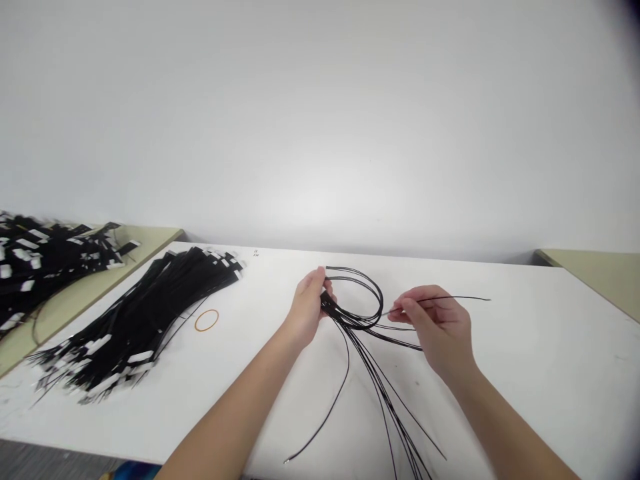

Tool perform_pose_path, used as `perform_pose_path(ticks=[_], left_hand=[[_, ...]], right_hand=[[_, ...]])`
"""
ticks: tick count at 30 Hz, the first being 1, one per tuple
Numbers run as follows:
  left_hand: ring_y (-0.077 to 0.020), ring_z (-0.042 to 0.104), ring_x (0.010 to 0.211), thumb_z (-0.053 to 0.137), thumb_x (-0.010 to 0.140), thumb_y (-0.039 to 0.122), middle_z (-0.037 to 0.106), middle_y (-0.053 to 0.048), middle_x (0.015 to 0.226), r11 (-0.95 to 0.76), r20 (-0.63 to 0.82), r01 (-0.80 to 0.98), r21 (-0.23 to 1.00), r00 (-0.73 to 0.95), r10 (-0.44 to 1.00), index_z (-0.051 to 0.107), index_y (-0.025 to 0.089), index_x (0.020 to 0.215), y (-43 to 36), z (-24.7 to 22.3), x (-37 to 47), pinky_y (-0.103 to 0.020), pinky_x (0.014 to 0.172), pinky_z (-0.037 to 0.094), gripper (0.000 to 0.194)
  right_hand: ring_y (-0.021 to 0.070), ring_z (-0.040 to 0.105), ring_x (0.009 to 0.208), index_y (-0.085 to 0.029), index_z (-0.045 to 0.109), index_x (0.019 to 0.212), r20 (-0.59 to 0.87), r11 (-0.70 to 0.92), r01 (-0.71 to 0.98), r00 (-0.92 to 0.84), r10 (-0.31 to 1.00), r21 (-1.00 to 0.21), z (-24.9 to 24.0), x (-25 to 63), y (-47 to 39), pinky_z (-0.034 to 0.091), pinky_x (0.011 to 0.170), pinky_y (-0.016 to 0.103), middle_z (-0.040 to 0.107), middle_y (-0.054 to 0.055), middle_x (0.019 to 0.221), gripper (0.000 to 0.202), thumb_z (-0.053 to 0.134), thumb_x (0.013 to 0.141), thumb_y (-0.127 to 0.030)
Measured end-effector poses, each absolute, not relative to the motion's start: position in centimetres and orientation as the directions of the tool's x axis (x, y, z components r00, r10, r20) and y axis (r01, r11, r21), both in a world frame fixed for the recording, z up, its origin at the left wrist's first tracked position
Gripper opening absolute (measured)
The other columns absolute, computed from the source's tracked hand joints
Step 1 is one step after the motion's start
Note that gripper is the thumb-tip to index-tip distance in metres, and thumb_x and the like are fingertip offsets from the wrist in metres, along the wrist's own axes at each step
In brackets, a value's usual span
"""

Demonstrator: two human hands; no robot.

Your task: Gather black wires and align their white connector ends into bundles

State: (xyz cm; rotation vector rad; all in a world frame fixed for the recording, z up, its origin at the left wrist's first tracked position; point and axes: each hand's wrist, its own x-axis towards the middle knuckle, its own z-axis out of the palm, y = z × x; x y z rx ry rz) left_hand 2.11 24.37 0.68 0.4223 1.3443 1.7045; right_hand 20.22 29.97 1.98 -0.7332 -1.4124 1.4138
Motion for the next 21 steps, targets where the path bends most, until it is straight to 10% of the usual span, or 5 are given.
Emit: perform_pose_path(ticks=[5, 10, 15, 18, 21], left_hand=[[-0.0078, 0.048, 0.051, 0.058, 0.076, 0.053, 0.038, 0.005, 0.06, -0.053, -0.172, -0.402, 0.914, -0.502, 0.848, 0.04, 0.017, 0.071, 24.3, 0.3, 3.0, -0.022, 0.056, 0.044, 0.041], [-0.0107, 0.05, 0.05, 0.057, 0.075, 0.056, 0.039, 0.004, 0.06, 0.004, -0.201, -0.382, 0.924, -0.476, 0.856, 0.039, 0.017, 0.072, 24.2, 0.8, 3.4, -0.026, 0.051, 0.044, 0.042], [-0.0094, 0.046, 0.048, 0.057, 0.073, 0.058, 0.039, 0.004, 0.06, 0.037, -0.253, -0.374, 0.927, -0.549, 0.797, 0.04, 0.018, 0.071, 24.2, 1.2, 3.0, -0.02, 0.043, 0.037, 0.044], [-0.0089, 0.045, 0.048, 0.059, 0.072, 0.057, 0.039, 0.004, 0.059, 0.016, -0.271, -0.428, 0.903, -0.541, 0.796, 0.04, 0.017, 0.07, 24.3, 1.2, 3.0, -0.02, 0.043, 0.036, 0.044], [-0.0091, 0.046, 0.048, 0.059, 0.073, 0.057, 0.039, 0.003, 0.057, -0.009, -0.284, -0.469, 0.883, -0.551, 0.785, 0.041, 0.017, 0.069, 24.4, 0.9, 2.9, -0.02, 0.044, 0.037, 0.044]], right_hand=[[0.0118, 0.054, 0.066, -0.022, 0.068, 0.081, 0.724, 0.814, -0.024, -0.472, 0.503, -0.581, -0.1, 19.3, 31.0, 0.048, 0.058, 0.024, 0.066, 0.0, 0.069, 0.01, 0.066, 0.077, -0.013], [0.0156, 0.049, 0.079, -0.025, 0.068, 0.079, 0.759, 0.963, 0.136, -0.593, 0.268, -0.233, -1.2, 18.8, 32.0, 0.042, 0.072, 0.032, 0.066, 0.0, 0.078, 0.011, 0.064, 0.08, -0.015], [0.0216, 0.046, 0.102, -0.028, 0.058, 0.118, 0.605, 0.825, 0.206, -0.591, 0.533, -0.526, -0.8, 19.2, 31.9, 0.043, 0.085, 0.039, 0.046, 0.01, 0.116, 0.036, 0.061, 0.082, -0.029], [0.0182, 0.054, 0.096, -0.027, 0.029, 0.136, 0.28, 0.416, 0.112, -0.582, 0.764, -0.902, -0.5, 18.8, 31.7, 0.046, 0.085, 0.038, 0.045, 0.011, 0.12, 0.067, 0.062, 0.08, -0.038], [0.0148, 0.059, 0.077, -0.021, 0.032, 0.13, -0.112, -0.061, 0.1, -0.669, 0.734, -0.993, -0.2, 18.3, 31.3, 0.049, 0.078, 0.033, 0.058, 0.004, 0.088, 0.063, 0.06, 0.08, -0.046]])
